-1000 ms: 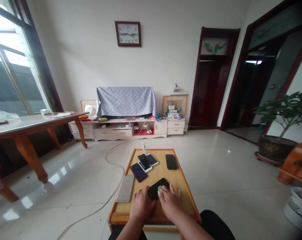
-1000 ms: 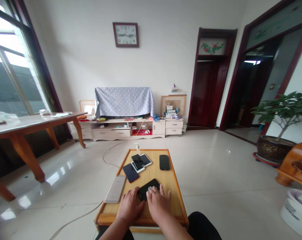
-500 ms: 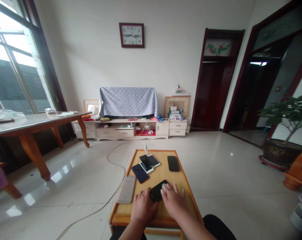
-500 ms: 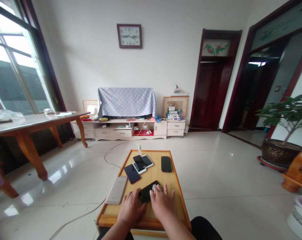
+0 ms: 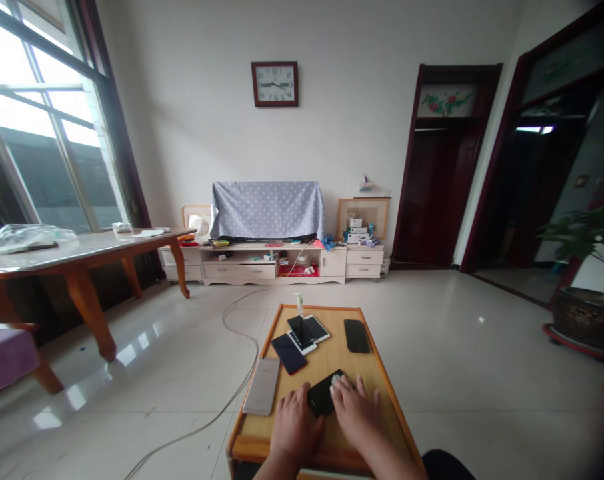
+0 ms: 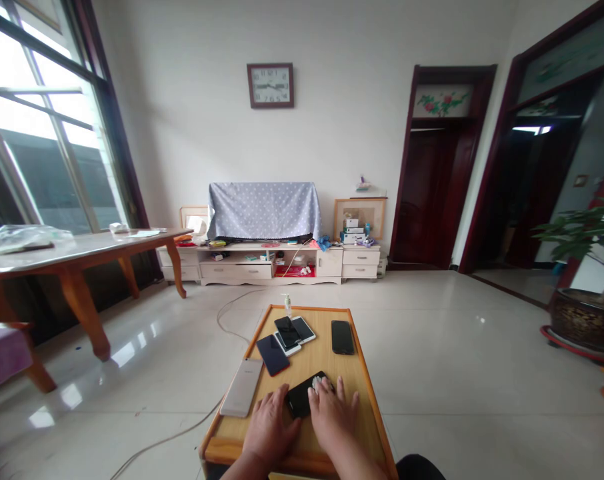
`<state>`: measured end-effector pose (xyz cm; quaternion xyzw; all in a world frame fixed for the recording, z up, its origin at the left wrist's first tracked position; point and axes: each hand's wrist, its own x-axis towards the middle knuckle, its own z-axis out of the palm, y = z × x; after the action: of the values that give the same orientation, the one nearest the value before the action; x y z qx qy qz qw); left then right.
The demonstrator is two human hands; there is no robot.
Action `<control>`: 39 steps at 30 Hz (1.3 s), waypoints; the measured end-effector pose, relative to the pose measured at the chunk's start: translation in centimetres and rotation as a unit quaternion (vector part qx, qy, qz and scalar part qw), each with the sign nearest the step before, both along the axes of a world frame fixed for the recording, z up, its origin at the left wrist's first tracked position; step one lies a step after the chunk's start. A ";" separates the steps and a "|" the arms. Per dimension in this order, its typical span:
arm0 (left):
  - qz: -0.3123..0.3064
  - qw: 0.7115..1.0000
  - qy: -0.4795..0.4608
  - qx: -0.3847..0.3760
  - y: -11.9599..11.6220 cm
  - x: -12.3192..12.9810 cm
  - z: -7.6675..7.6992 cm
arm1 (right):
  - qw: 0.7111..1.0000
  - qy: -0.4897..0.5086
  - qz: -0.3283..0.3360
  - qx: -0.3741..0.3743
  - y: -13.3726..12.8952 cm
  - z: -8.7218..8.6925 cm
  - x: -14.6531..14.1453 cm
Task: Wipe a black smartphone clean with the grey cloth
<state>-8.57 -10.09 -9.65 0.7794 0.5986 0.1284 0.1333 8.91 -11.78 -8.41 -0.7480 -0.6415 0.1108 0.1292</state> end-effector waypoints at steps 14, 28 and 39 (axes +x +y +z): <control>0.012 1.000 -0.014 0.000 0.1 0.0 -0.3 | 0.992 0.035 0.122 0.013 -0.7 0.5 -2.9; 0.006 0.999 -0.038 -0.004 0.4 0.2 -0.2 | 0.994 0.032 0.105 0.001 1.0 0.0 -3.3; 0.010 0.999 -0.032 -0.006 0.5 0.5 0.0 | 0.999 0.006 0.045 0.003 1.0 -0.9 -1.3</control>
<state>-8.04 -9.58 -9.68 0.7679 0.6027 0.1510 0.1558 7.56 -10.82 -9.36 -0.7174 -0.6739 0.1188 0.1304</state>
